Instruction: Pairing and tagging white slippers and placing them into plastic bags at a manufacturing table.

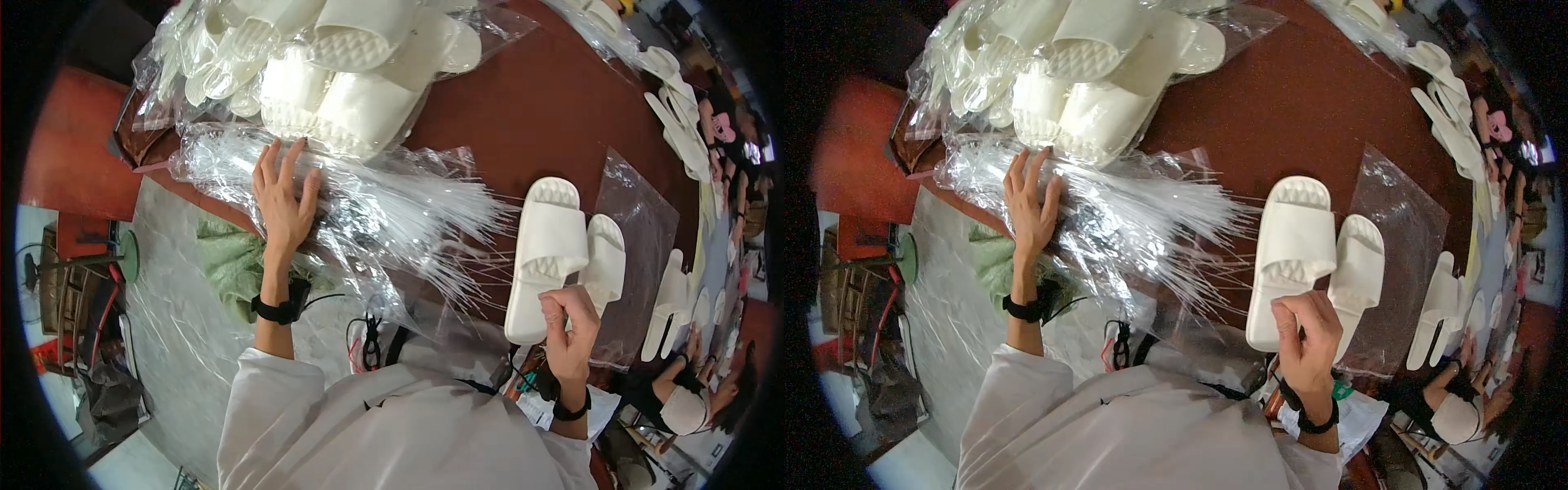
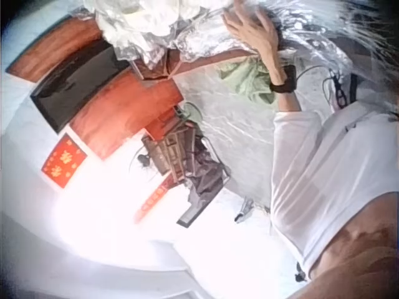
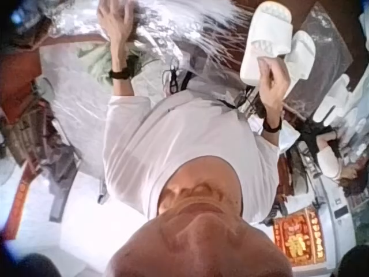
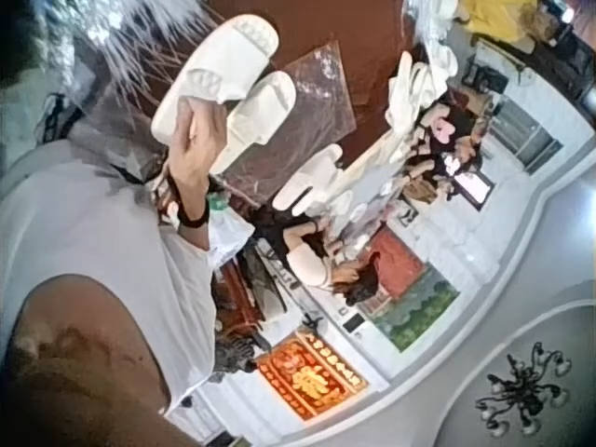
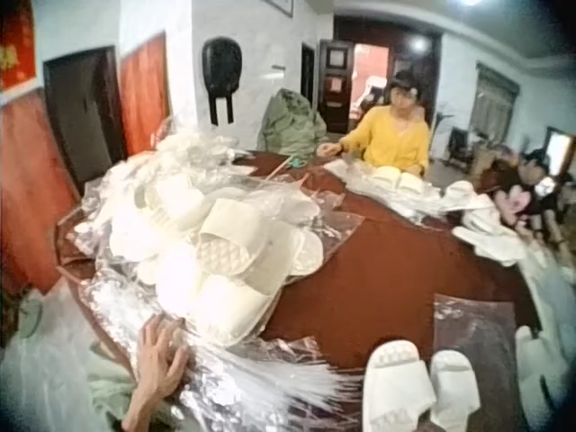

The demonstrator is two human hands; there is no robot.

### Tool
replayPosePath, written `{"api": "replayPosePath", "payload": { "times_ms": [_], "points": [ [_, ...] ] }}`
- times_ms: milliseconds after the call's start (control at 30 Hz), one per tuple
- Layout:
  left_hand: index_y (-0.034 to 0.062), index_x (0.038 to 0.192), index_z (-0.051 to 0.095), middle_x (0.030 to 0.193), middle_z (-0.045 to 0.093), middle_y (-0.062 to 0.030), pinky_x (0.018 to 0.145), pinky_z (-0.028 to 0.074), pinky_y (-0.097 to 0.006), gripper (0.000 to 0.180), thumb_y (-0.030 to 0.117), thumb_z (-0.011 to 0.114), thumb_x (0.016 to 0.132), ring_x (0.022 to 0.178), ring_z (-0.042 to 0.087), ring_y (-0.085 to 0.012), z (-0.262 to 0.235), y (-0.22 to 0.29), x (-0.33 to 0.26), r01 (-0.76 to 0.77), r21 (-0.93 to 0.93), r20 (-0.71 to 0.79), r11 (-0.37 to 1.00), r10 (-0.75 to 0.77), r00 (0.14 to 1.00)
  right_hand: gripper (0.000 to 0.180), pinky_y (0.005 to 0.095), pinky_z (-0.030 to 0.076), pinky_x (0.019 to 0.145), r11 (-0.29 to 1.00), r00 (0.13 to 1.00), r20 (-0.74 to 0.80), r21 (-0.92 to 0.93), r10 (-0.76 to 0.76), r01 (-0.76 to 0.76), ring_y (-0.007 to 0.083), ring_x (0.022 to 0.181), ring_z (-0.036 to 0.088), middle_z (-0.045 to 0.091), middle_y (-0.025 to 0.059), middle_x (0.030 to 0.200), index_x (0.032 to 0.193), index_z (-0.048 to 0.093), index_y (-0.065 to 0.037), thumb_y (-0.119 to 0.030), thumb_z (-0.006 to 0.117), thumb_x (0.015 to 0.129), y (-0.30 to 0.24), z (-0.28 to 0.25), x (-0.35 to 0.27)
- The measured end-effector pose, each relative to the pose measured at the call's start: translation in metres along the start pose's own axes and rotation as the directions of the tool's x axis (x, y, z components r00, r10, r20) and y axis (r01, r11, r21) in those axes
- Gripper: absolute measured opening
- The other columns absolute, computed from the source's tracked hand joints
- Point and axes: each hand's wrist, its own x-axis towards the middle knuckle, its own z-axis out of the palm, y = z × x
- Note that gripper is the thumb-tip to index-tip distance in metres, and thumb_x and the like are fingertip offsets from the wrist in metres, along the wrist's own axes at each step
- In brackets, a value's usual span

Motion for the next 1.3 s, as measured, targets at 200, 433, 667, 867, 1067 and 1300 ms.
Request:
{"api": "replayPosePath", "payload": {
  "times_ms": [200,433,667,867,1067,1300],
  "points": [
    [0.0153,0.133,0.053,0.14,0.041,-0.0191,0.108,0.025,-0.051,0.043,0.033,0.053,0.094,0.131,0.034,-0.0388,0.011,-0.003,0.004,-0.03,-0.005,0.002,1.0,0.03,1.0,0.011,0.0344,0.038,0.059,0.996,0.99,-0.137,0.084,0.044,-0.033,0.0238,0.064,0.05,0.054,0.0113,0.068,0.081,0.06,0.002,-0.006,0.062,0.088,0.036,-0.029,-0.036],
    [0.0156,0.134,0.052,0.141,0.04,-0.0184,0.108,0.023,-0.051,0.044,0.035,0.05,0.095,0.132,0.033,-0.0382,0.011,-0.004,0.0,0.009,0.033,0.046,0.999,-0.011,0.999,0.008,0.036,0.042,0.06,0.983,0.991,-0.13,0.181,-0.009,0.033,0.0277,0.064,0.053,0.058,0.0122,0.07,0.077,0.061,0.002,-0.004,0.063,0.083,0.046,-0.042,-0.042],
    [0.0151,0.134,0.05,0.139,0.041,-0.0199,0.108,0.023,-0.051,0.043,0.032,0.047,0.095,0.131,0.033,-0.0381,0.012,-0.002,0.0,-0.014,0.051,0.056,0.999,0.011,0.998,0.004,0.0339,0.041,0.056,0.973,0.996,-0.022,0.21,-0.092,0.095,0.0248,0.062,0.051,0.056,0.0096,0.068,0.077,0.062,0.001,0.001,0.065,0.078,0.034,-0.039,-0.044],
    [0.011,0.13,0.054,0.137,0.043,-0.0214,0.106,0.028,-0.051,0.045,0.024,0.062,0.087,0.127,0.039,-0.0391,-0.004,0.005,0.002,-0.116,0.008,-0.055,0.993,0.116,0.992,0.005,0.0315,0.04,0.055,0.93,0.975,-0.168,0.315,-0.144,0.191,0.0218,0.062,0.051,0.055,0.0075,0.068,0.078,0.063,-0.001,0.002,0.067,0.075,0.016,-0.041,-0.043],
    [0.0116,0.132,0.055,0.14,0.042,-0.0188,0.108,0.028,-0.049,0.07,0.043,0.077,0.073,0.131,0.037,-0.038,-0.044,0.1,-0.009,-0.435,-0.387,0.265,0.813,0.551,0.792,0.008,0.0316,0.041,0.055,0.925,0.97,-0.204,0.326,-0.132,0.194,0.0227,0.061,0.053,0.057,0.0076,0.069,0.08,0.065,-0.003,0.0,0.067,0.072,0.013,-0.022,-0.046],
    [0.0137,0.133,0.052,0.142,0.042,-0.0148,0.108,0.029,-0.051,0.062,0.033,0.067,0.076,0.131,0.037,-0.0378,-0.002,0.098,-0.023,-0.513,-0.174,0.371,0.84,0.539,0.756,0.01,0.0323,0.045,0.054,0.826,0.844,-0.363,0.26,-0.395,0.499,0.0218,0.06,0.056,0.054,0.0063,0.063,0.071,0.065,-0.004,-0.004,0.066,0.062,0.009,-0.034,-0.069]
  ]
}}
